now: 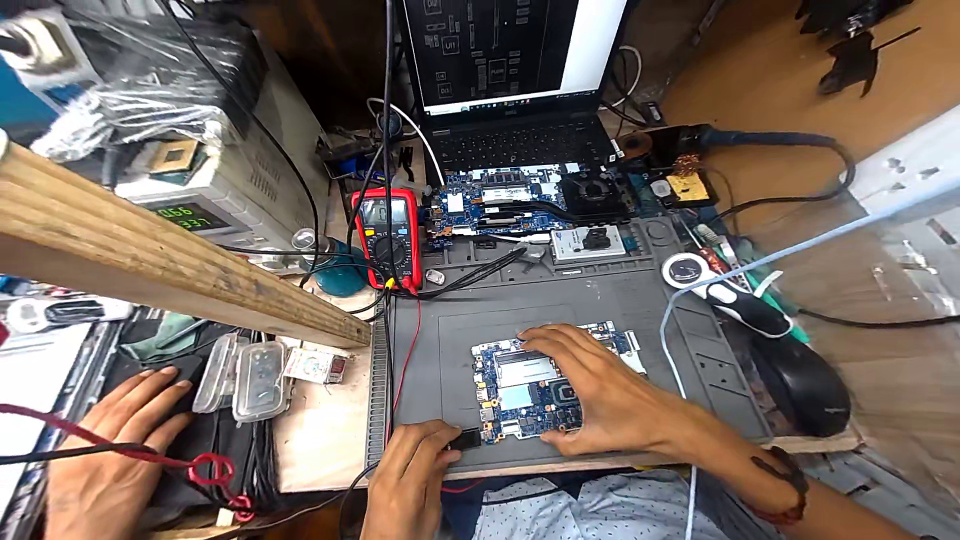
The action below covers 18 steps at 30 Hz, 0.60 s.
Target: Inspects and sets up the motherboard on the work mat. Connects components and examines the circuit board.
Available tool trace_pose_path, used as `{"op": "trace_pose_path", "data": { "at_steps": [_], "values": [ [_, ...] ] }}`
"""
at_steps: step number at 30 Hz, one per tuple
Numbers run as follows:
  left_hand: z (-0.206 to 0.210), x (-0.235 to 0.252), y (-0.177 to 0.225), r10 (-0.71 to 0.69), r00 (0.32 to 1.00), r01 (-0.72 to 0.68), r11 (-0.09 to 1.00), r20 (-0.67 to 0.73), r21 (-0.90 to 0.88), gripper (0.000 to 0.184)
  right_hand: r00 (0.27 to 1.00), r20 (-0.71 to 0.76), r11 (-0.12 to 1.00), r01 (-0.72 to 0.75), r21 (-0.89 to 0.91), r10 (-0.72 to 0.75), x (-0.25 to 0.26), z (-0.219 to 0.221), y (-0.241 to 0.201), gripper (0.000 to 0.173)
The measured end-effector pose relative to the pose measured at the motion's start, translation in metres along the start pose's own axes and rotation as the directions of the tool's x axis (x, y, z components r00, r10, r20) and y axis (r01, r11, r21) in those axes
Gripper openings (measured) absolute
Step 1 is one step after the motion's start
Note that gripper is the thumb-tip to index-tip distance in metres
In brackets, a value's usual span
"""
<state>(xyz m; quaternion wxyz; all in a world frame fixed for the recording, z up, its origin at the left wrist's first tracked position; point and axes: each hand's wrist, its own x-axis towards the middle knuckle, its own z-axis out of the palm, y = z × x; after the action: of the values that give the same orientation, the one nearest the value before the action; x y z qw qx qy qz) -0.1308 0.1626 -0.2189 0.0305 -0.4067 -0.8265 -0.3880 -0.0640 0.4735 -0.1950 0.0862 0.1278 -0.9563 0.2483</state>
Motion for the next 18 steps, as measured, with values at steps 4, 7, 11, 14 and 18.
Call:
{"op": "trace_pose_path", "data": {
  "at_steps": [4,7,11,14,18],
  "values": [
    [0.000,0.002,0.005,0.019,0.999,-0.021,0.998,0.043,0.053,0.016,0.999,0.053,1.000,-0.009,0.006,0.009,-0.001,-0.001,-0.001,0.092],
    [-0.008,0.007,0.011,-0.020,0.990,0.001,0.991,0.139,0.132,0.025,0.990,0.130,0.998,-0.043,-0.042,0.048,-0.008,-0.010,-0.007,0.097],
    [-0.016,0.009,0.015,-0.092,0.984,0.074,0.990,0.153,0.121,0.042,0.990,0.030,0.989,-0.135,-0.058,0.136,-0.026,-0.013,-0.009,0.095],
    [-0.018,0.008,0.014,-0.092,0.981,0.076,0.993,0.173,0.092,0.041,0.979,-0.041,0.975,-0.204,-0.087,0.201,-0.039,-0.018,-0.010,0.088],
    [-0.018,0.010,0.014,-0.073,0.971,0.044,0.991,0.228,0.130,0.032,0.968,-0.035,0.959,-0.253,-0.131,0.250,-0.044,-0.018,-0.004,0.094]
  ]
}}
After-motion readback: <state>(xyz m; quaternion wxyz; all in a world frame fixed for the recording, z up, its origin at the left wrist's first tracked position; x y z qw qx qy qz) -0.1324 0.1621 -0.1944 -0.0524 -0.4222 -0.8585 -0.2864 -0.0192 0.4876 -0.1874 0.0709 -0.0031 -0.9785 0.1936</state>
